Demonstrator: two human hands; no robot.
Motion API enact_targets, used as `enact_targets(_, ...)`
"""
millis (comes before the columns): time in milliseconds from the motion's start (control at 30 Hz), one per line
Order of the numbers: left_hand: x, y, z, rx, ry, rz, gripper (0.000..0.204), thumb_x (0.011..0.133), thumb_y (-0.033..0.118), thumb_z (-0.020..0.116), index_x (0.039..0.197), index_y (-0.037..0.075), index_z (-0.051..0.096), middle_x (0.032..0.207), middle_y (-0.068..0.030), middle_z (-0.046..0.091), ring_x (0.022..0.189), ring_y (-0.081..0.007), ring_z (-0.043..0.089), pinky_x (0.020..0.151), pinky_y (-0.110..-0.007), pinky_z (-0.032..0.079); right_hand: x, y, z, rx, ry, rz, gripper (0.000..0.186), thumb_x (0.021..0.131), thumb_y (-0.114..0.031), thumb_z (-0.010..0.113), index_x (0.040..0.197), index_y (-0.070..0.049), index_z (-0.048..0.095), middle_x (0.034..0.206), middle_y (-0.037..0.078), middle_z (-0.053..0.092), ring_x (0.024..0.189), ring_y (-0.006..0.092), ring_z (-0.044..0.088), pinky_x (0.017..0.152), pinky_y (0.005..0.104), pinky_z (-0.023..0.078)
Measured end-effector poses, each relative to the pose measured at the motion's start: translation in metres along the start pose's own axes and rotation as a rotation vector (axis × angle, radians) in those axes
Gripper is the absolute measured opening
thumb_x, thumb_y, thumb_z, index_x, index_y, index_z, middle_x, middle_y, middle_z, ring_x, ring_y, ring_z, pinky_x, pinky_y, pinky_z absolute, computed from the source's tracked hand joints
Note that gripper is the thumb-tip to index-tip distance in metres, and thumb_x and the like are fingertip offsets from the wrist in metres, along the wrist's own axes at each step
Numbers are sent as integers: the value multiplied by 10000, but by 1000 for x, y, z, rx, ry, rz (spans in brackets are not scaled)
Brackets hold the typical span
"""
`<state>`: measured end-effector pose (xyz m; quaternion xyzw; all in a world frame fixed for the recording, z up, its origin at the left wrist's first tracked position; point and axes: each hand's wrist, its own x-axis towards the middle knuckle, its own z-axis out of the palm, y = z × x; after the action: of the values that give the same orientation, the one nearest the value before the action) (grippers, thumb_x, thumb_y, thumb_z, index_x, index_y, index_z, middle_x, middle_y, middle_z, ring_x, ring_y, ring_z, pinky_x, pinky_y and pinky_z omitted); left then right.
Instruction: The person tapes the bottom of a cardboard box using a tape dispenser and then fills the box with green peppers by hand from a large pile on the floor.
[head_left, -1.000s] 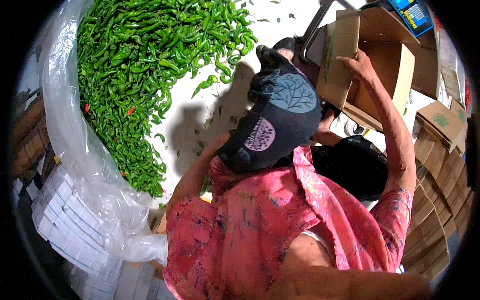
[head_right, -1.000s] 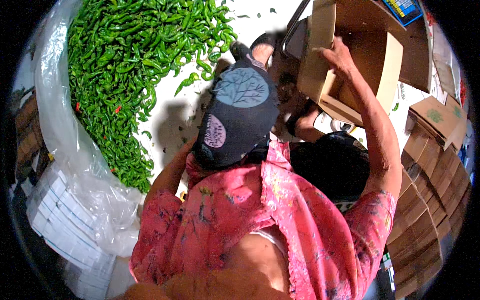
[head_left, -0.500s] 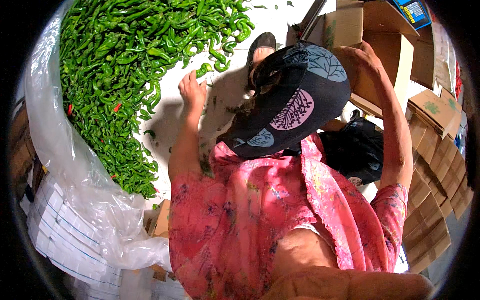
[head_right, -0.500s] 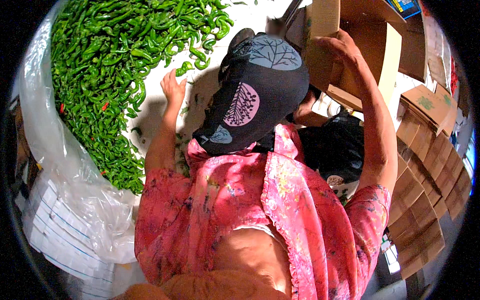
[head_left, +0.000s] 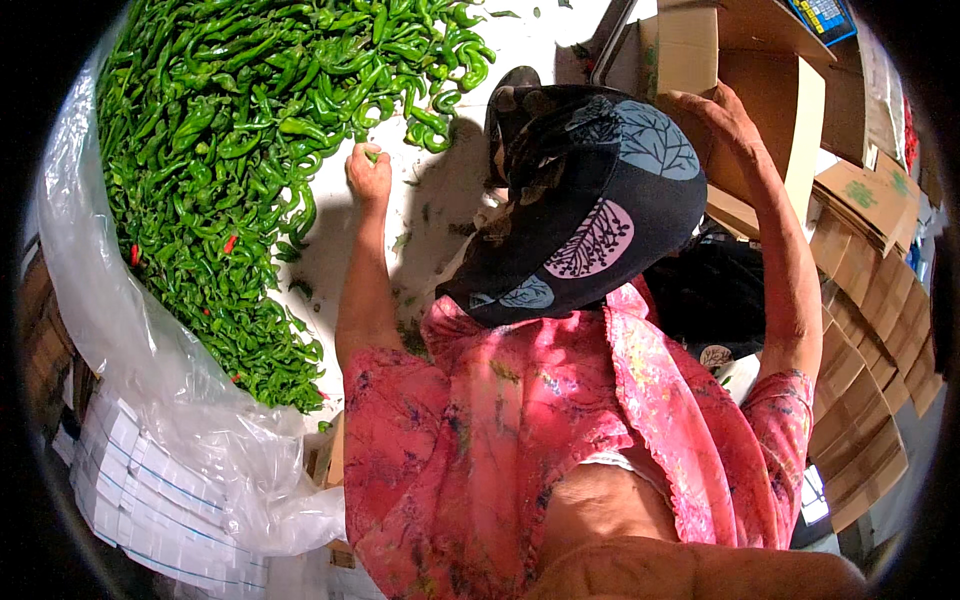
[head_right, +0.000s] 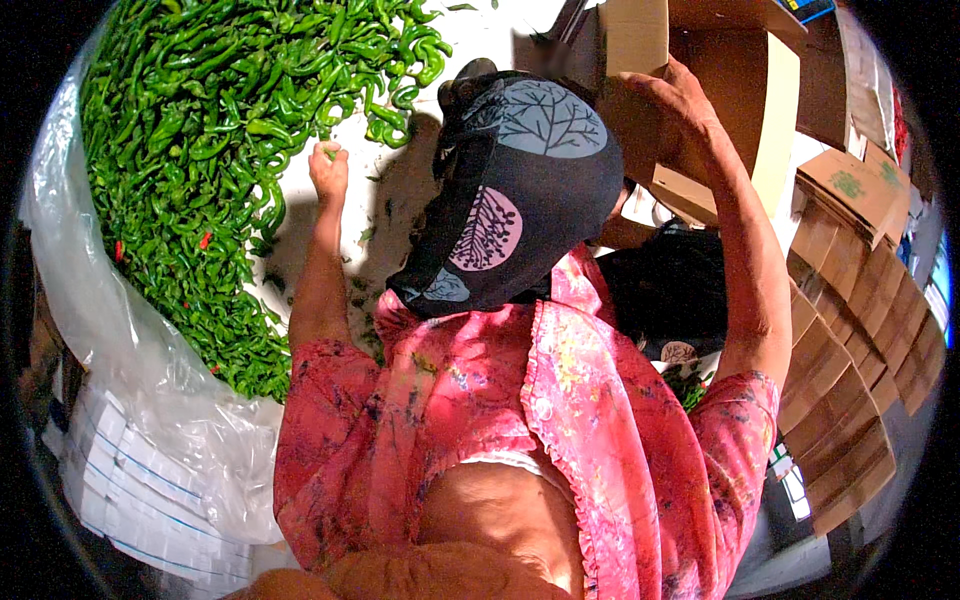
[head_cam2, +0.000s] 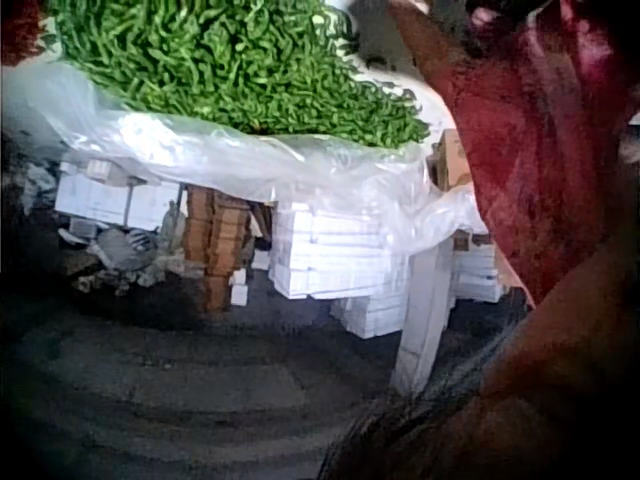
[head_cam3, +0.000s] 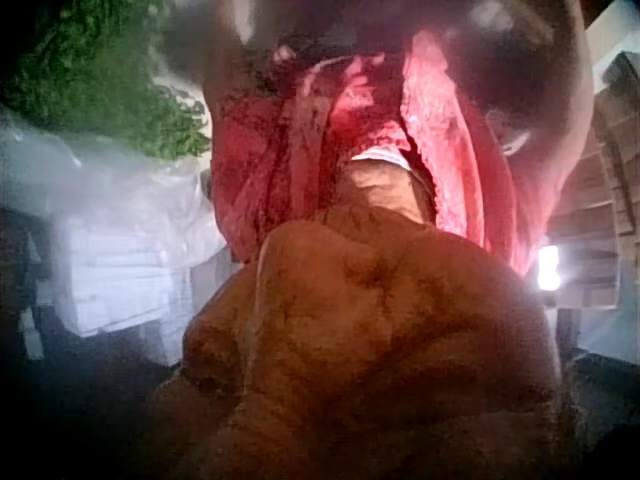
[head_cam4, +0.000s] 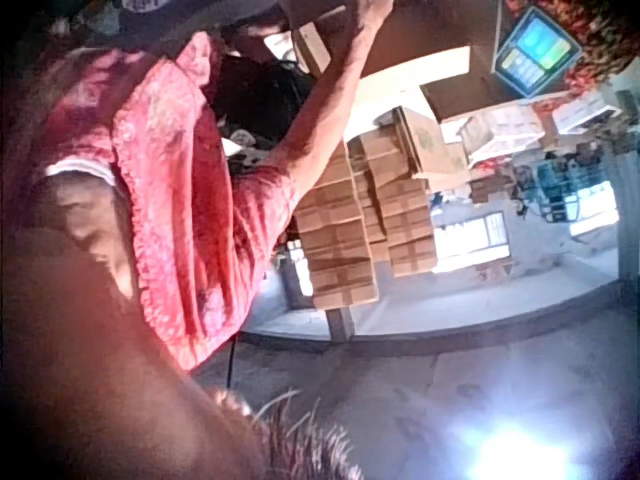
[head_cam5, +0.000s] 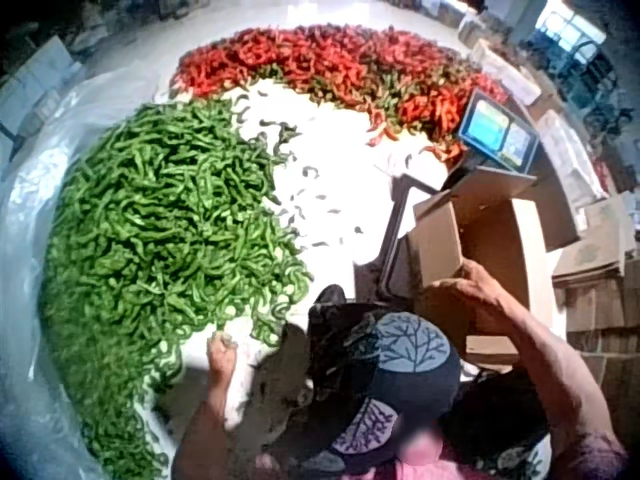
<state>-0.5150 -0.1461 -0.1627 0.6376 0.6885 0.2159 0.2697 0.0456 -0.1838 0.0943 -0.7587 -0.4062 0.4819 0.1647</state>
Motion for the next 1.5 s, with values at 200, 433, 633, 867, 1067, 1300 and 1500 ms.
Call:
enact_targets(200, -8, 58, 55, 233, -26, -37, 499, 744, 388, 834, 1144, 136, 678, 901, -149, 674, 852, -316, 653, 798, -418, 513, -7, 4, -1, -51, 33, 17, 539, 897, -324, 698, 1310, -12, 547, 1202, 136, 658, 1098, 204, 603, 980, 334, 468)
enact_targets(433, 6, 112, 22, -1143, -384, -515, 342, 935, 81, 656, 1259, -5, 589, 992, -75, 674, 788, -142, 614, 618, -219, 466, -3, 17, -6, -62, 22, -31, 596, 883, -399, 714, 1302, -7, 553, 1177, 134, 669, 1076, 210, 614, 957, 337, 480)
enact_targets(633, 21, 209, -61, -1714, -685, -317, 437, 1002, 129, 555, 1402, -6, 442, 1184, -178, 619, 890, -174, 561, 615, -222, 425, 19, 48, -18, -197, 83, -61, 723, 854, -476, 741, 1367, -20, 515, 1243, 167, 646, 1181, 259, 586, 1026, 359, 457)
enact_targets(867, 24, 283, -112, -1621, -763, -47, 622, 917, 190, 680, 1430, -18, 396, 1202, -234, 587, 897, -236, 628, 616, -210, 508, -10, 12, -17, -350, 167, -49, 910, 792, -639, 727, 1356, 35, 493, 1175, 276, 650, 1105, 351, 652, 933, 404, 535)
enact_targets(1067, 25, 336, -129, -1424, -699, -15, 590, 825, 115, 790, 1344, 20, 528, 1073, -132, 665, 879, -212, 660, 629, -211, 534, -28, 19, -35, -546, 204, -68, 792, 880, -526, 693, 1384, 43, 469, 1183, 294, 649, 1067, 346, 682, 876, 431, 563)
enact_targets(1300, 29, 405, -126, -1297, -820, 117, 635, 795, 72, 805, 1367, 16, 535, 1048, -107, 652, 784, -129, 593, 536, -168, 402, -99, -7, -30, -404, 244, -162, 600, 907, -416, 699, 1317, 1, 569, 1089, 241, 702, 1029, 304, 701, 880, 395, 561)
enact_targets(1500, 22, 499, -127, -961, -874, 319, 482, 806, 96, 760, 1262, 4, 635, 893, -43, 673, 590, -40, 480, 518, -185, 364, -130, -51, -17, 115, 227, -395, 499, 937, -305, 686, 1340, -37, 565, 1162, 161, 688, 1041, 231, 682, 861, 355, 551)
